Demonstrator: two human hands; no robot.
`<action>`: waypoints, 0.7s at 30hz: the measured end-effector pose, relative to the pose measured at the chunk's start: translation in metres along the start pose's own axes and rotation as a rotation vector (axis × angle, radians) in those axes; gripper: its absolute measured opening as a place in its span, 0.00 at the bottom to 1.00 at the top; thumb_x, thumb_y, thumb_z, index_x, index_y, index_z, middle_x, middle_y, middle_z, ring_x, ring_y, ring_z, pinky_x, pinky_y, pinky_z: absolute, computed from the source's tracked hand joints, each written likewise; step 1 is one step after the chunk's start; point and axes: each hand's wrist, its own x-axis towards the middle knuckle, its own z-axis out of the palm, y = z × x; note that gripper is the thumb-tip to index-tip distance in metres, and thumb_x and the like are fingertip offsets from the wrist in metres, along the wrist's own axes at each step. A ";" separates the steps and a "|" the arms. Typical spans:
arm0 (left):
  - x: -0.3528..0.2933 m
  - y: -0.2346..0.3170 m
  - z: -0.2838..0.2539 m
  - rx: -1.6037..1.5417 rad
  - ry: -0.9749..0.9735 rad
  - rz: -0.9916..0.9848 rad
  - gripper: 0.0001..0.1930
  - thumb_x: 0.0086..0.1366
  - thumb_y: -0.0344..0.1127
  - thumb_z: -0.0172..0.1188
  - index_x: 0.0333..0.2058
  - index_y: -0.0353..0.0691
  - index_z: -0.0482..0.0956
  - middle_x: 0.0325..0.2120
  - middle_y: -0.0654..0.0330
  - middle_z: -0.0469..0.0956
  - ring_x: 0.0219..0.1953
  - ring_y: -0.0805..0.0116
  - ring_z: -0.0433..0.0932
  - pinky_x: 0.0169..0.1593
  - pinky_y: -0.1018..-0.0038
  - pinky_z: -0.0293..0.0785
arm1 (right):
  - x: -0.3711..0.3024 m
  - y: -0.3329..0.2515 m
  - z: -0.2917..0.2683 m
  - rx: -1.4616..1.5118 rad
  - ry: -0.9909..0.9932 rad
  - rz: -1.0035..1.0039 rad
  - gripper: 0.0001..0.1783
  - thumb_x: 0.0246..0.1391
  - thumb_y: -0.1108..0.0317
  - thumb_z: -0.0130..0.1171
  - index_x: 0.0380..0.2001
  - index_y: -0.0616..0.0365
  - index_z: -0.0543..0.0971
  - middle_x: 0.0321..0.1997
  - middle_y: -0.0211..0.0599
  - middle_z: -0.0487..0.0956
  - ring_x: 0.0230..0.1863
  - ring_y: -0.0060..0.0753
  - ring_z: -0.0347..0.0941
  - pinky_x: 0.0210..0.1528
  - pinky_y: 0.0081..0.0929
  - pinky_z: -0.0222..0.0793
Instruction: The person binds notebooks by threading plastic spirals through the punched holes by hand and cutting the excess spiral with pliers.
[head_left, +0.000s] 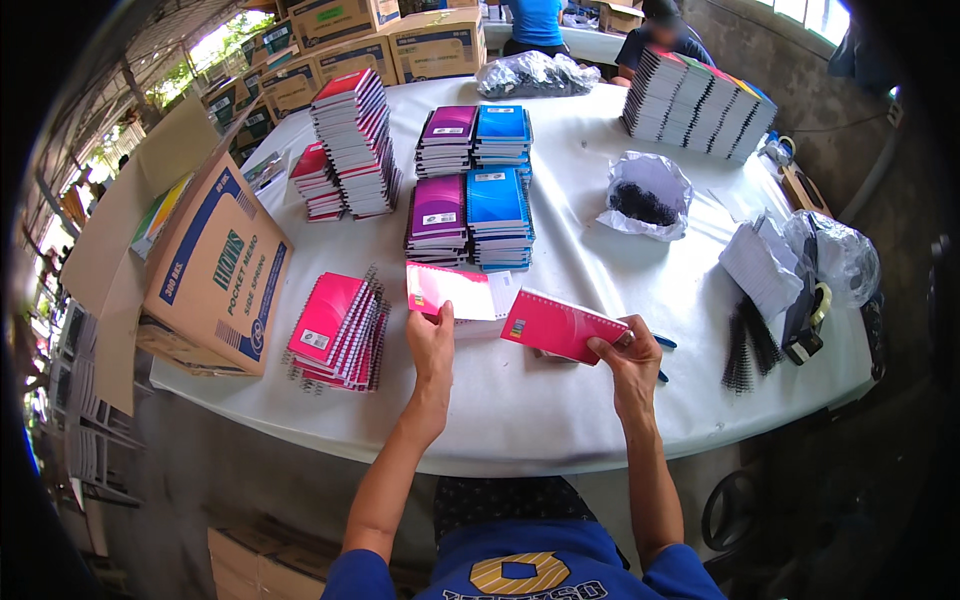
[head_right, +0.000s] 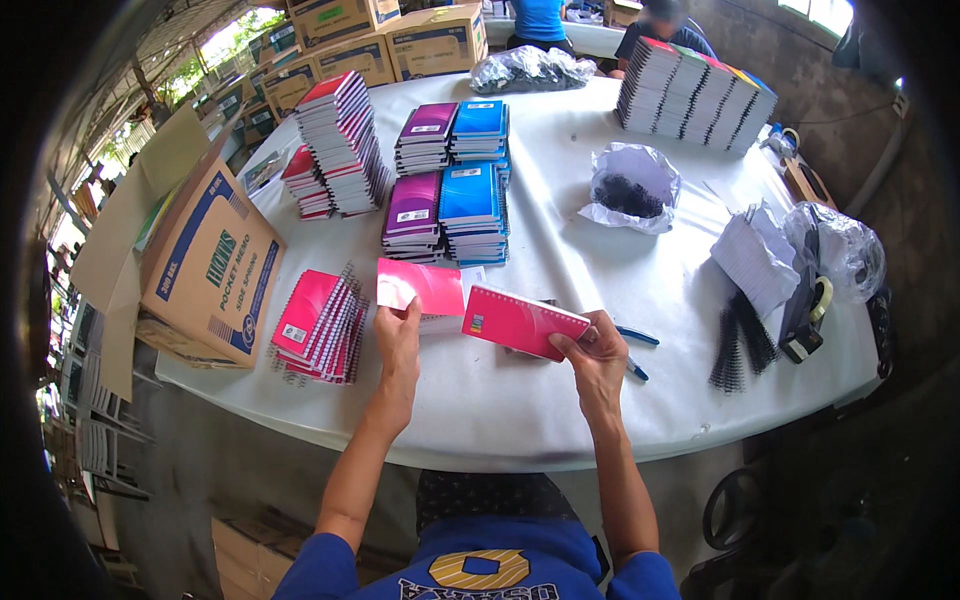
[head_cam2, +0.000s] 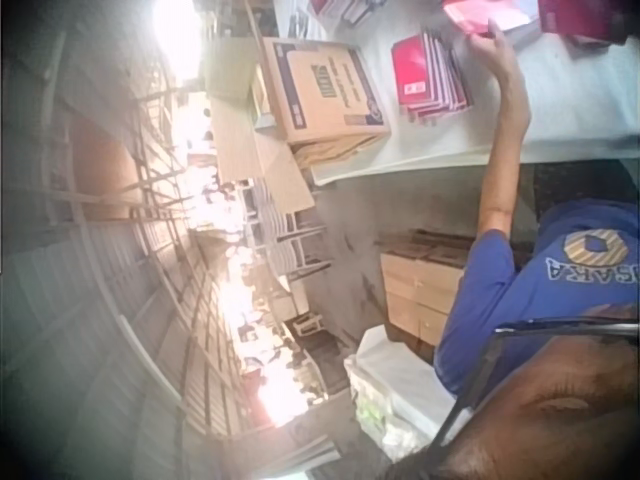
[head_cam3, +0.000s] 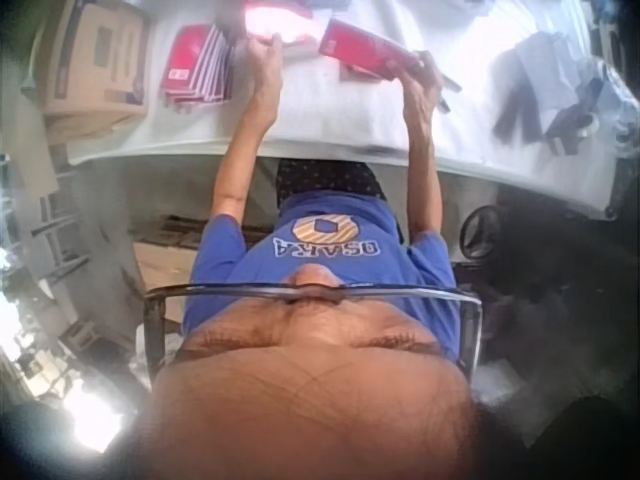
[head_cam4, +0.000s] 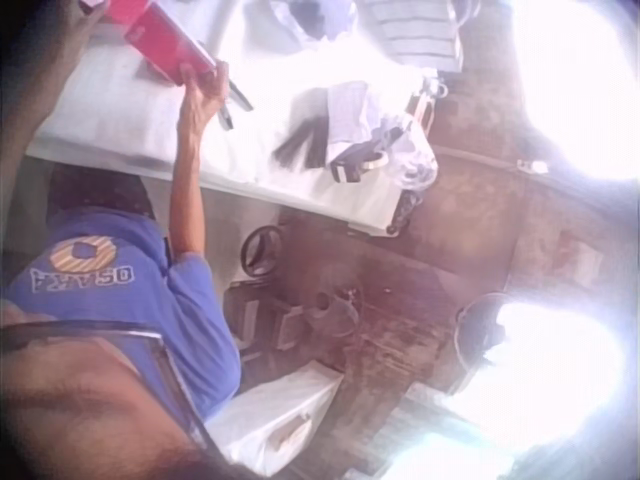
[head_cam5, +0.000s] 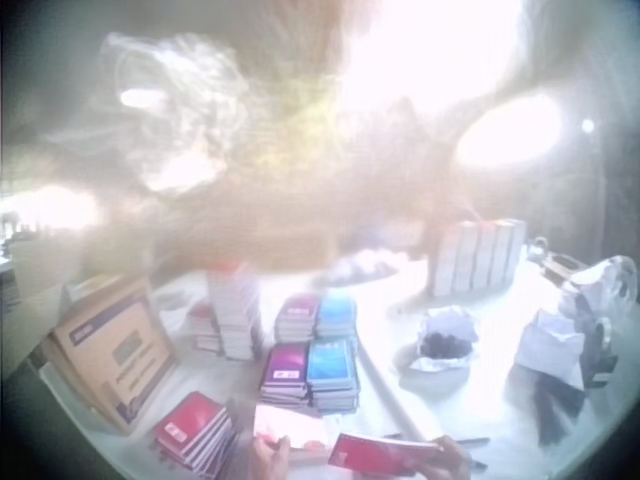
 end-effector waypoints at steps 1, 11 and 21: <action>0.000 -0.003 -0.001 0.054 0.075 0.128 0.33 0.62 0.35 0.66 0.61 0.29 0.61 0.50 0.50 0.76 0.46 0.68 0.76 0.55 0.73 0.71 | -0.003 -0.001 -0.002 -0.038 -0.015 -0.024 0.11 0.50 0.78 0.68 0.33 0.61 0.74 0.30 0.31 0.81 0.34 0.17 0.75 0.38 0.19 0.70; -0.006 0.023 -0.019 -0.098 0.038 0.118 0.44 0.61 0.18 0.59 0.71 0.38 0.45 0.69 0.46 0.53 0.67 0.63 0.61 0.63 0.75 0.64 | -0.032 0.000 -0.002 -0.211 -0.096 0.025 0.12 0.49 0.75 0.71 0.33 0.61 0.76 0.26 0.24 0.77 0.30 0.13 0.69 0.33 0.15 0.65; 0.034 0.173 -0.018 0.702 -0.715 0.788 0.39 0.48 0.10 0.52 0.58 0.53 0.76 0.49 0.52 0.79 0.57 0.56 0.75 0.59 0.70 0.72 | -0.048 0.009 -0.024 -0.113 -0.084 0.108 0.13 0.48 0.81 0.68 0.35 0.62 0.75 0.29 0.29 0.80 0.33 0.17 0.74 0.39 0.19 0.73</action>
